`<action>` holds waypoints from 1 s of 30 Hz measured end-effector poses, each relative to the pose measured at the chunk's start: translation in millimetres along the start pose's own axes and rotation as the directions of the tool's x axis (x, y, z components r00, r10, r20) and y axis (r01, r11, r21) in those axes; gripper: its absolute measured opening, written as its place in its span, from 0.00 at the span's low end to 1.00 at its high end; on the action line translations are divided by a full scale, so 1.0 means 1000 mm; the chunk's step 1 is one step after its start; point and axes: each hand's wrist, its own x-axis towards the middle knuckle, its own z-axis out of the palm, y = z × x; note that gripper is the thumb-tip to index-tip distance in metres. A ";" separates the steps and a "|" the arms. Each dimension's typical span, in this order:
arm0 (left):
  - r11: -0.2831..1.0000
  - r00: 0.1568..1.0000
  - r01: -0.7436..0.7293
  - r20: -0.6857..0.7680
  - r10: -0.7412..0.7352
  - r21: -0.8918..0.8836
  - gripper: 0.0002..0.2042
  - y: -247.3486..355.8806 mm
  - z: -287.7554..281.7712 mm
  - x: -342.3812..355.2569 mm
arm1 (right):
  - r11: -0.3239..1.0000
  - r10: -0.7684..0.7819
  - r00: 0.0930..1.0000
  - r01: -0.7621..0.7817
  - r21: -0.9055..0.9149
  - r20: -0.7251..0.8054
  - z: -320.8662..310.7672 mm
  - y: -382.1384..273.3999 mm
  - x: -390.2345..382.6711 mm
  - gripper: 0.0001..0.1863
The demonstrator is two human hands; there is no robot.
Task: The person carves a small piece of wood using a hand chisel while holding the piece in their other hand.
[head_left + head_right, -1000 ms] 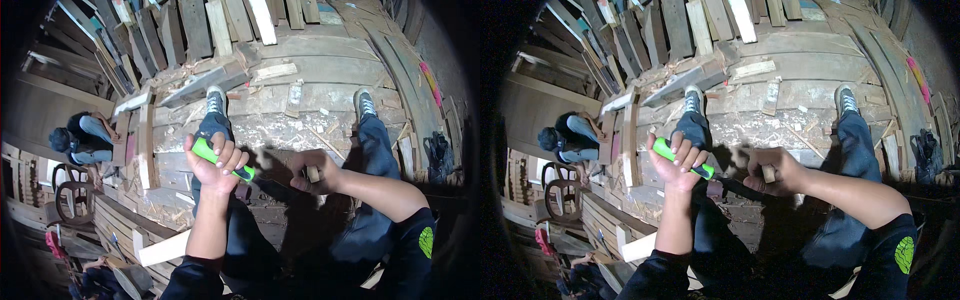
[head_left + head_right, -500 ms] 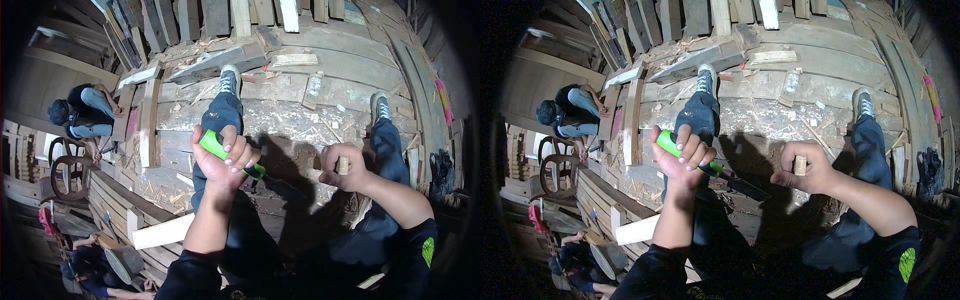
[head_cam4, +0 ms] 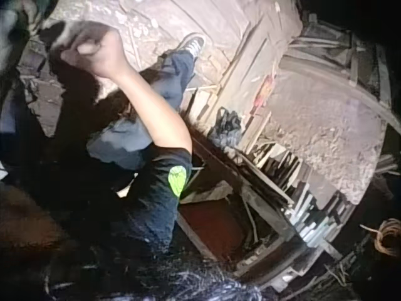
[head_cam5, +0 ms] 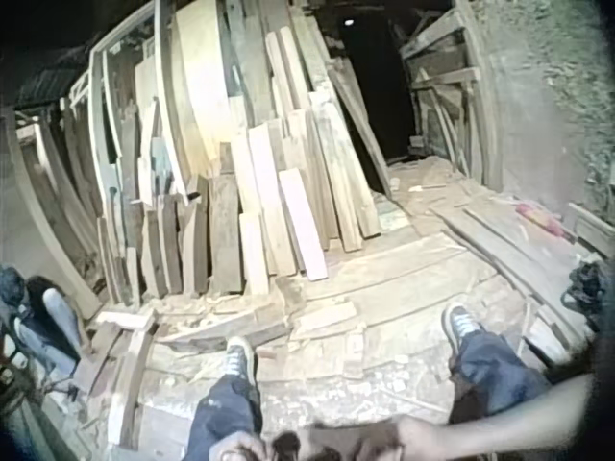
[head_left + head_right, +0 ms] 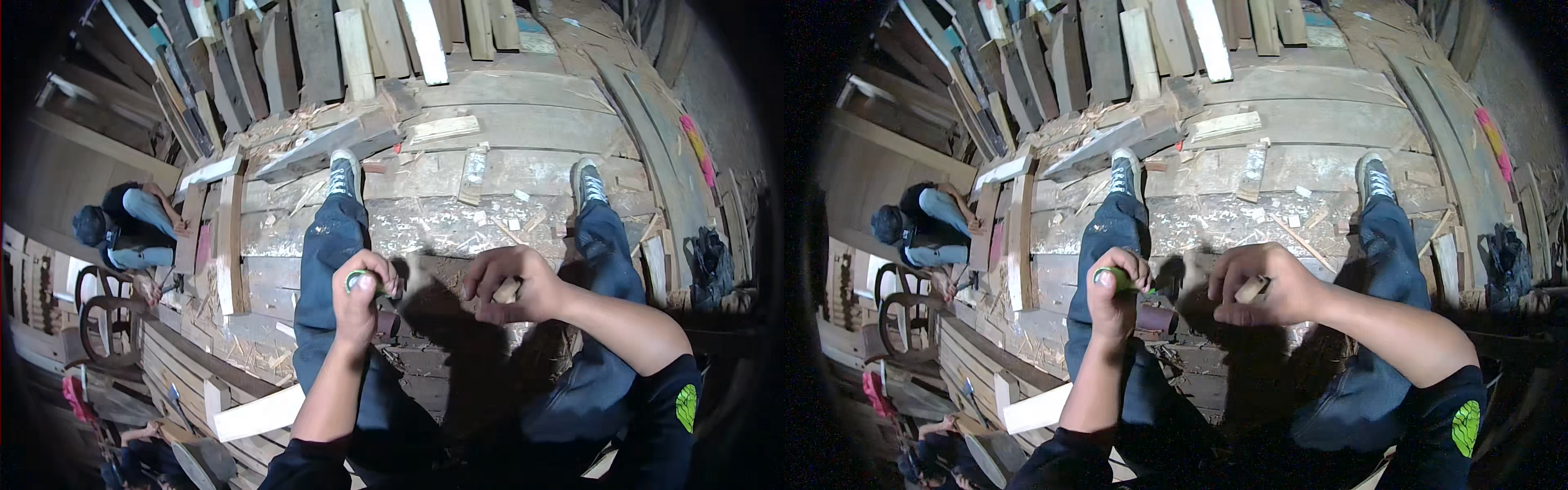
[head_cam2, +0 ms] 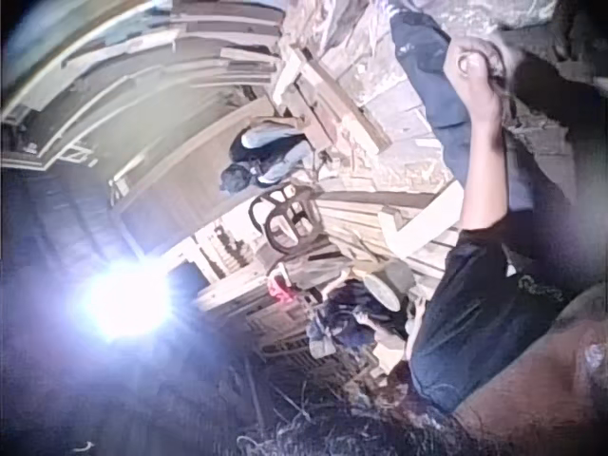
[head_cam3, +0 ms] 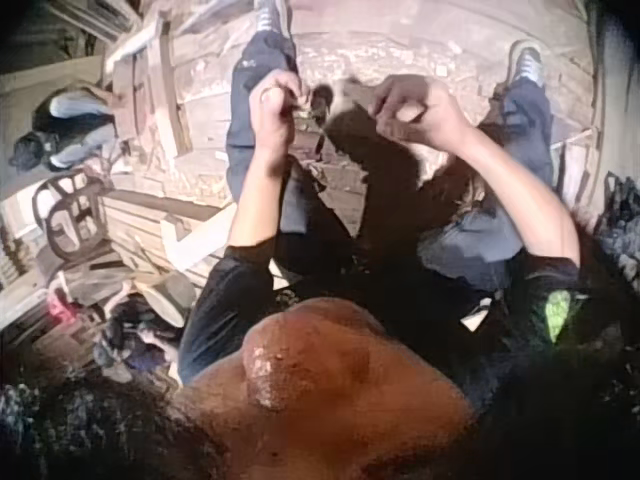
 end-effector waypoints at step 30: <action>0.908 0.907 0.118 -0.328 -0.263 -0.402 0.19 -0.014 0.008 -0.032 | 0.925 -0.039 0.992 -0.010 0.379 0.121 0.029 0.003 -0.012 0.12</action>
